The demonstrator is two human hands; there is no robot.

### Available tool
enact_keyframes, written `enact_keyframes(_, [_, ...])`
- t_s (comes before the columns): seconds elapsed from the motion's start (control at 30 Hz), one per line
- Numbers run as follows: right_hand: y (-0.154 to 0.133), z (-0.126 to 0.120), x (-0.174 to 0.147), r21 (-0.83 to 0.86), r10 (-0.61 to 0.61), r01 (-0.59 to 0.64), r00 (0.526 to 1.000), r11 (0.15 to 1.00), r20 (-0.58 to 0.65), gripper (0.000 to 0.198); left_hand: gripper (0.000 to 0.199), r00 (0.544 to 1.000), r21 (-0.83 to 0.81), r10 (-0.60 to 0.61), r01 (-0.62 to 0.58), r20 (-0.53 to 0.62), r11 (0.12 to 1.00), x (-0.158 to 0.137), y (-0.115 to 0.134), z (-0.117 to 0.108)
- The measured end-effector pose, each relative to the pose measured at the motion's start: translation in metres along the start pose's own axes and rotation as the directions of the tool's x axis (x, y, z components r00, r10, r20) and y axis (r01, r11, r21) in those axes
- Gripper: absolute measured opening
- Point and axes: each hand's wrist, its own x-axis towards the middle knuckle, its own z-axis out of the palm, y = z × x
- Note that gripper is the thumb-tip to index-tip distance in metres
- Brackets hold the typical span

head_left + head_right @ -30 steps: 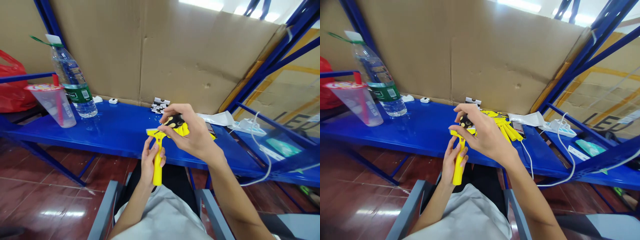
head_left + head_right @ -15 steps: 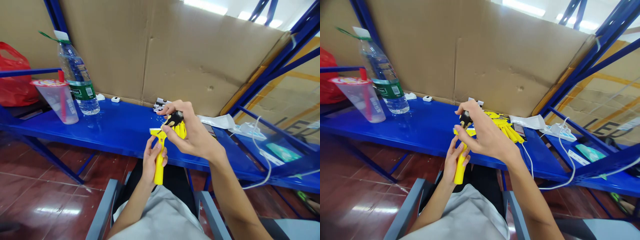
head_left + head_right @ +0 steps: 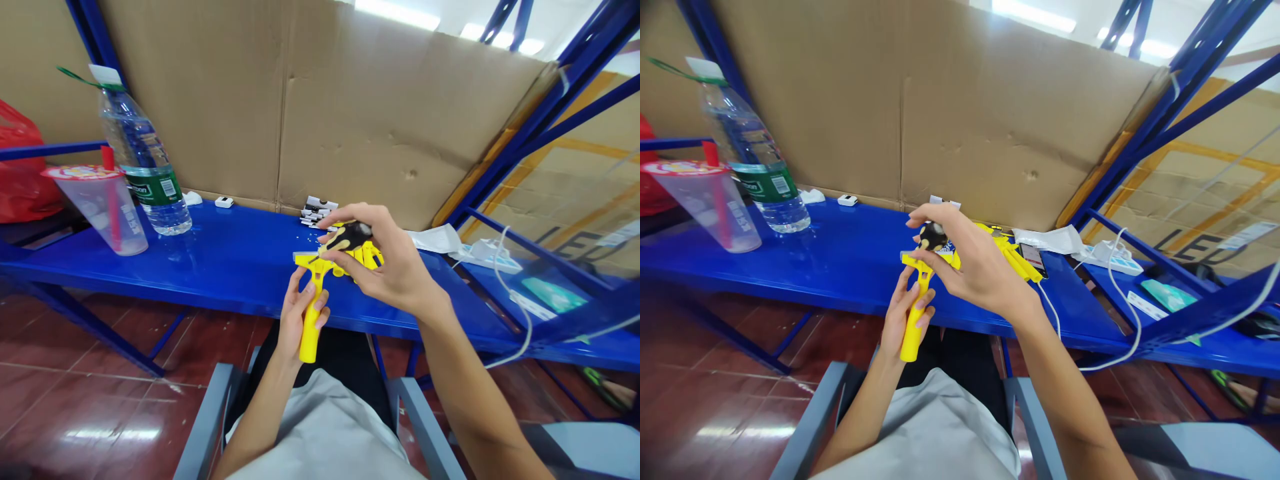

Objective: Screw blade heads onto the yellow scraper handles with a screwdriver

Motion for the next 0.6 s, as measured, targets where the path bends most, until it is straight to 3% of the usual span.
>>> enact_keyframes(0.23, [-0.008, 0.004, -0.001, -0.039, -0.034, 0.035, 0.999, 0.999, 0.024, 0.036, 0.066, 1.000, -0.011, -0.023, 0.023, 0.012, 1.000, -0.003, 0.000, -0.005])
enact_keyframes(0.43, [-0.009, 0.003, -0.004, -0.059, -0.040, 0.039, 0.999, 0.998, -0.023, 0.044, 0.066, 1.000, -0.022, -0.018, 0.018, 0.026, 1.000, -0.001, -0.003, -0.009])
enact_keyframes(0.6, [-0.008, 0.002, -0.005, -0.028, -0.043, 0.043, 0.999, 0.999, 0.012, 0.044, 0.066, 1.000, -0.037, -0.011, 0.011, -0.008, 0.999, -0.003, -0.002, -0.006])
